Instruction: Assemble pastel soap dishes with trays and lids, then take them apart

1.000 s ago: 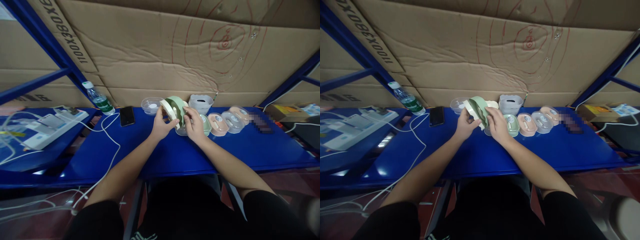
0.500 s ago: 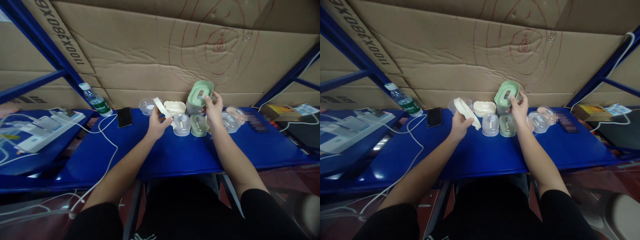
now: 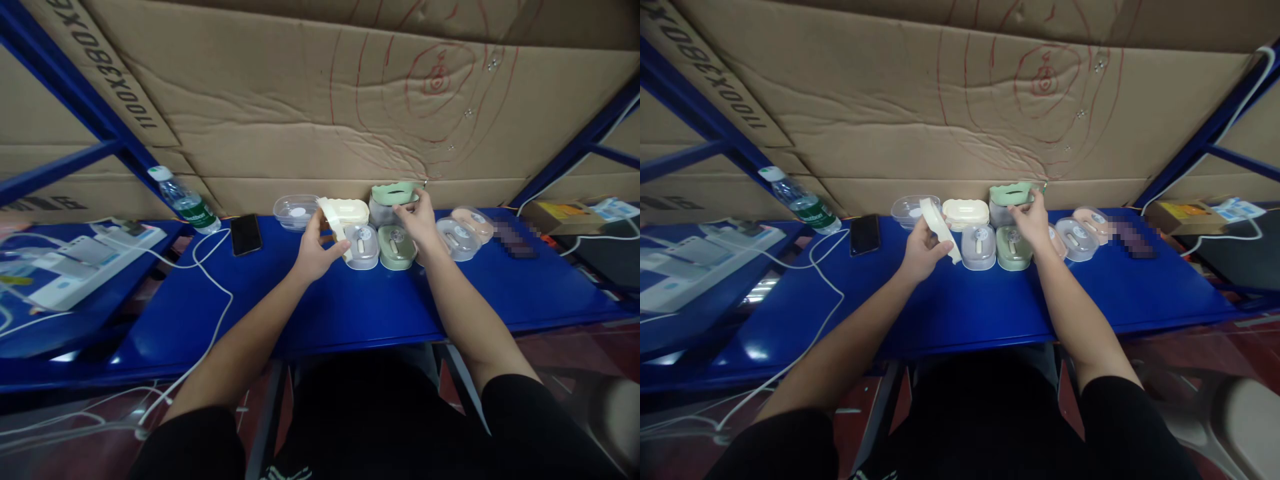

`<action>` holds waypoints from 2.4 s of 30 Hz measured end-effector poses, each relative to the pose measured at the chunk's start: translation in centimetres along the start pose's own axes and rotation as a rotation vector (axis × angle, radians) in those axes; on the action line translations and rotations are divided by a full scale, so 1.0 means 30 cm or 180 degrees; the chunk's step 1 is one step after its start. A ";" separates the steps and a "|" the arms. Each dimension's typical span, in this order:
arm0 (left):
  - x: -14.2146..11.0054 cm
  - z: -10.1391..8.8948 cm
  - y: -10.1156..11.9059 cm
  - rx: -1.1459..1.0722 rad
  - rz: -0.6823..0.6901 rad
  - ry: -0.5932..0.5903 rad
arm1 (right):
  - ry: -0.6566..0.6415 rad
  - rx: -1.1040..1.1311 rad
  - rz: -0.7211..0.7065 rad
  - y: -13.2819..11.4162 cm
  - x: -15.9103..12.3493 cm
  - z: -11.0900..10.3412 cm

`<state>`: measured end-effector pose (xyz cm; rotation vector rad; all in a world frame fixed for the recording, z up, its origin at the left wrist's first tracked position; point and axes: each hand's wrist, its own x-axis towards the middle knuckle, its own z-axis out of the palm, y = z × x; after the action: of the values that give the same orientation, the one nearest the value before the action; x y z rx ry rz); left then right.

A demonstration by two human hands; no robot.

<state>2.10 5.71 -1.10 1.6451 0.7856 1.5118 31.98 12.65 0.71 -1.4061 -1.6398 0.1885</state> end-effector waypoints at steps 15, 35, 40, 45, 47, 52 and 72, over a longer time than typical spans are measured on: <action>0.286 -0.068 0.051 0.2247 -0.0034 -0.0522 | -0.0242 -0.1415 -0.0251 -0.089 0.035 -0.051; 0.485 0.037 -0.012 0.4106 0.0103 -0.2168 | -0.0184 -0.1049 -0.1538 -0.190 -0.116 -0.165; 0.432 0.035 -0.011 0.4021 0.0039 -0.1915 | -0.0712 -0.1044 -0.1740 -0.241 -0.142 -0.149; 0.336 0.024 0.002 0.3389 0.0194 -0.1058 | -0.1573 -0.1204 -0.1967 -0.270 -0.183 -0.085; 0.276 0.010 0.004 0.3013 0.0300 -0.0773 | -0.1877 -0.1357 -0.1981 -0.281 -0.211 -0.051; 0.107 -0.062 0.006 0.2314 0.0541 -0.0823 | -0.2335 -0.1050 -0.2213 -0.320 -0.264 -0.009; -0.010 -0.178 0.002 0.2002 -0.0224 -0.1965 | -0.2442 -0.0623 -0.1740 -0.285 -0.259 0.017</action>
<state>-3.22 6.07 -1.14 2.3397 0.9953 0.6398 24.94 3.52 1.71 -1.0092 -2.6757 0.2718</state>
